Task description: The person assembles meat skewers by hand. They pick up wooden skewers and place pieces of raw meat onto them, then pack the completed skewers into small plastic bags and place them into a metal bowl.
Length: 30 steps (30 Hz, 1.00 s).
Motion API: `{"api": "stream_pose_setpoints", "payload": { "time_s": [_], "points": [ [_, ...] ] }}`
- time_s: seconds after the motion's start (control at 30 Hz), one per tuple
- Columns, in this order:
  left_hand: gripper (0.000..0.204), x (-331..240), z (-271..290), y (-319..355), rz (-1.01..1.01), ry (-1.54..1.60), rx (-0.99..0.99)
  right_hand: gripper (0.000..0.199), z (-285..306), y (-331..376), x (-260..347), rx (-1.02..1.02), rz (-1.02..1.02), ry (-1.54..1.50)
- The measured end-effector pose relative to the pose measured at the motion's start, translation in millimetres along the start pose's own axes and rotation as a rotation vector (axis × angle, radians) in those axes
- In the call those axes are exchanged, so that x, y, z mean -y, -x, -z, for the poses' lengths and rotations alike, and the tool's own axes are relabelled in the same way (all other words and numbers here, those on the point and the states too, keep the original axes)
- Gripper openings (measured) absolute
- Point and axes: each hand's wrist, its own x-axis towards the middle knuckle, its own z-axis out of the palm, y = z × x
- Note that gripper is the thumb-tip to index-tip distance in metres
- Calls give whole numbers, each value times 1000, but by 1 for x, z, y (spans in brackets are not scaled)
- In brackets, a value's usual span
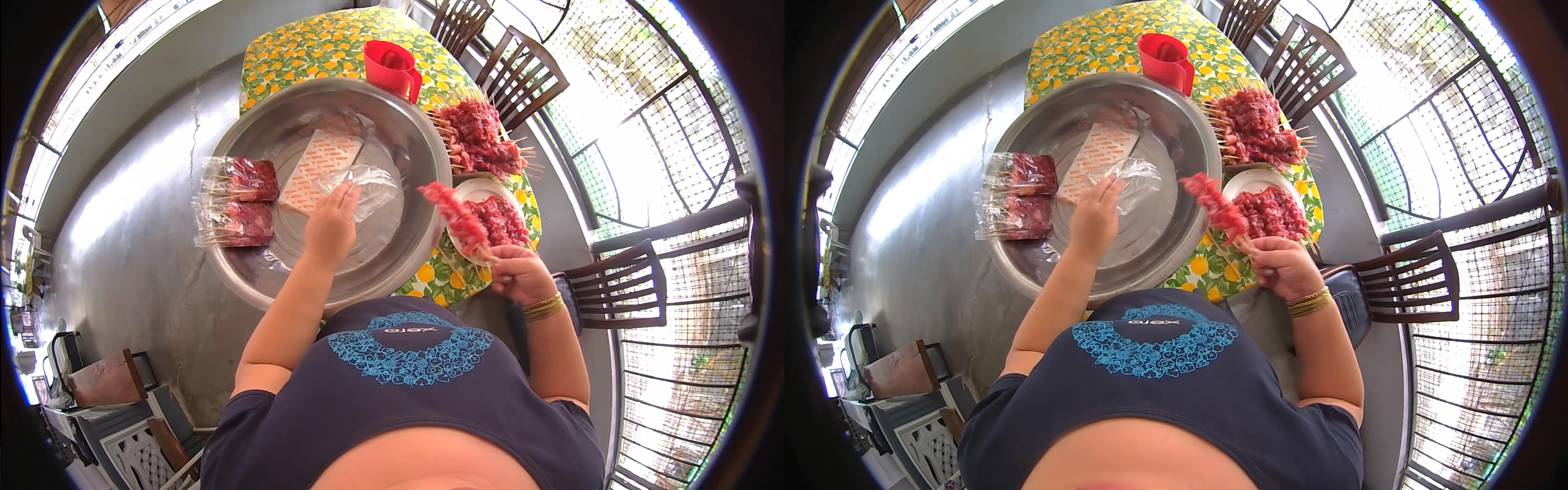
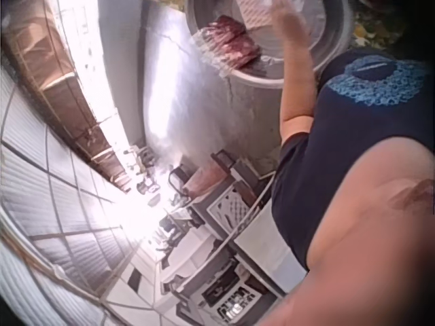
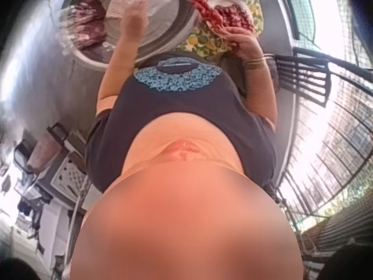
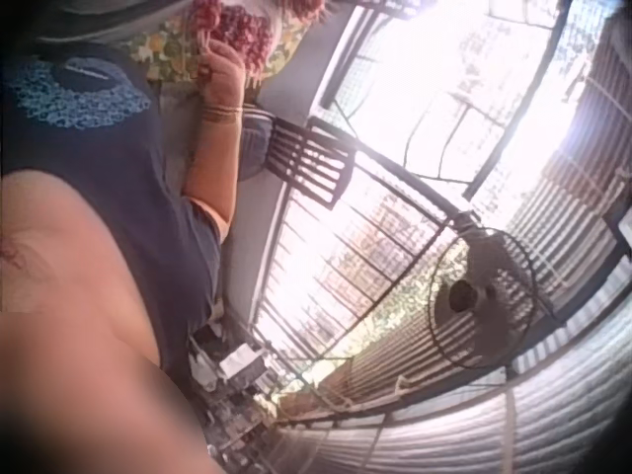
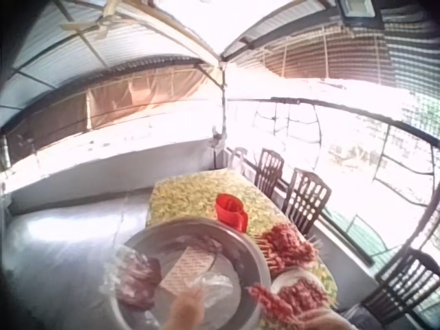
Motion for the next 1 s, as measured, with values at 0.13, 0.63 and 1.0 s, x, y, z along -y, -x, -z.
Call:
{"api": "stream_pose_setpoints", "payload": {
  "time_s": [0.13, 0.63, 1.0],
  "points": [
    [44, 0, 4, -2, -75, -67, 7, 22, -45, -18, -5, 99, -127, 141],
    [46, 35, -10, 16, -53, -54, -63, 22, -141, -220, -34, -11, 121, 858],
    [29, 81, -74, 53, 135, 99, 208, 33, -132, -332, -94, -207, 38, 1537]
  ]
}}
